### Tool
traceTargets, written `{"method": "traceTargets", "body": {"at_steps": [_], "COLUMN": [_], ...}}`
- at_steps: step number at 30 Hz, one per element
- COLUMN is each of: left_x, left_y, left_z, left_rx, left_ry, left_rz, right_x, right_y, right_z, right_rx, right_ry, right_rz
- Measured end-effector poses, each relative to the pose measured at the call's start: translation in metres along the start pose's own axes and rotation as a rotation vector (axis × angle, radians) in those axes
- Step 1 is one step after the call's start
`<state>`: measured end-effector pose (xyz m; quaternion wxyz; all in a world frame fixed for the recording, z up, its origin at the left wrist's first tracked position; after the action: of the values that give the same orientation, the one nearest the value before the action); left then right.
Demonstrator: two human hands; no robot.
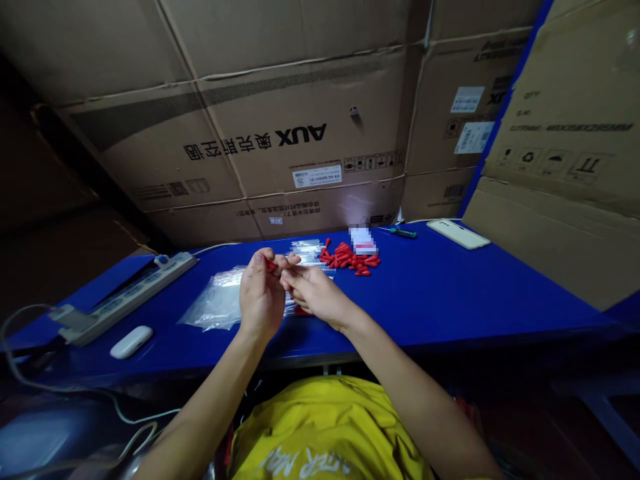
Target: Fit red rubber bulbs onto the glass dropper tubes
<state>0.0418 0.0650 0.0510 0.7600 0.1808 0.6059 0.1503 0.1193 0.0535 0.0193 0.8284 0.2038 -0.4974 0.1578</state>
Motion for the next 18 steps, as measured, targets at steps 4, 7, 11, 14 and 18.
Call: {"method": "traceTargets", "body": {"at_steps": [4, 7, 11, 14, 18], "left_x": [-0.007, -0.009, -0.008, -0.007, -0.004], "left_y": [-0.004, -0.008, -0.012, -0.013, -0.014], "left_z": [-0.004, -0.004, -0.002, 0.003, 0.008], "left_rx": [-0.058, -0.083, -0.091, -0.072, -0.035], "left_ry": [0.032, 0.083, 0.088, 0.027, -0.081], "left_rz": [0.047, 0.062, 0.052, 0.045, 0.015], "right_x": [0.022, 0.035, 0.035, 0.035, 0.03], "right_y": [-0.006, -0.018, -0.024, -0.023, -0.018], "right_z": [0.005, 0.01, 0.016, 0.017, 0.012], "right_rx": [-0.114, -0.253, -0.297, -0.277, -0.242], "right_ry": [-0.285, -0.545, -0.686, -0.616, -0.452], "right_rz": [-0.26, -0.407, -0.432, -0.444, -0.413]}}
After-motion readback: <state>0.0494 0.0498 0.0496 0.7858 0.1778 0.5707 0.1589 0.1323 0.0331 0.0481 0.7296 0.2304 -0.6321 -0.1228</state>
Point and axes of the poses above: each hand's wrist, its own y-axis towards the middle knuckle, its own z-axis out of the palm, x = y × z, the point moved 10 cm from there along y, towards the middle knuckle, and after that the axes turned 13 degrees about y, right-handed, at the moved point
